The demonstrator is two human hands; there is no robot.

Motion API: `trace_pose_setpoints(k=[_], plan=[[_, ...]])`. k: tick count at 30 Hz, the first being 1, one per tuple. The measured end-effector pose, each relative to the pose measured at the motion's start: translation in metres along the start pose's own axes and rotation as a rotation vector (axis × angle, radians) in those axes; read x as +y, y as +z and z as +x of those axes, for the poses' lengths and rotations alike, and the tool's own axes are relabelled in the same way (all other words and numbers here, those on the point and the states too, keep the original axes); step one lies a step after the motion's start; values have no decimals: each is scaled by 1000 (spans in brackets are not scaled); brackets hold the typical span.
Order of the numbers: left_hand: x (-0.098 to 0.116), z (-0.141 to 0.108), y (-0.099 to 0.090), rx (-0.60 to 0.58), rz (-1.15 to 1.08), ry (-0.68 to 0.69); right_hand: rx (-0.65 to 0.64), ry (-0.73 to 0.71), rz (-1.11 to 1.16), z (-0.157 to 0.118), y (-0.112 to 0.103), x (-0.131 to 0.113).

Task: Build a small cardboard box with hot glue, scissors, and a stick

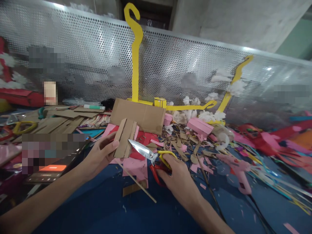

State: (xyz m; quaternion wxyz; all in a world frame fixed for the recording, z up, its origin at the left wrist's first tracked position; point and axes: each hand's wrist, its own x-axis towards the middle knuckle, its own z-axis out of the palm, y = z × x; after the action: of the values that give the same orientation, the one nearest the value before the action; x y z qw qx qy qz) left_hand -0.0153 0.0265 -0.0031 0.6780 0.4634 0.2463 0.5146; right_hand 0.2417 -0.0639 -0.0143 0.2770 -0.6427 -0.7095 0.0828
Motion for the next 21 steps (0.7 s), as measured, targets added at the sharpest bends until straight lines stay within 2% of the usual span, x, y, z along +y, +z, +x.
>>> trace_pose_setpoints(k=[7, 13, 16, 21], plan=[[0, 0, 0, -4, 6, -15, 28, 10, 29, -1, 3, 2], [-5, -5, -3, -104, 23, -123, 124, -5, 6, 0, 5, 3], [-6, -6, -4, -127, 92, -119, 147, -4, -35, -1, 7, 1], [-7, -5, -4, -109, 209, -55, 115, 6, -12, -3, 6, -3]])
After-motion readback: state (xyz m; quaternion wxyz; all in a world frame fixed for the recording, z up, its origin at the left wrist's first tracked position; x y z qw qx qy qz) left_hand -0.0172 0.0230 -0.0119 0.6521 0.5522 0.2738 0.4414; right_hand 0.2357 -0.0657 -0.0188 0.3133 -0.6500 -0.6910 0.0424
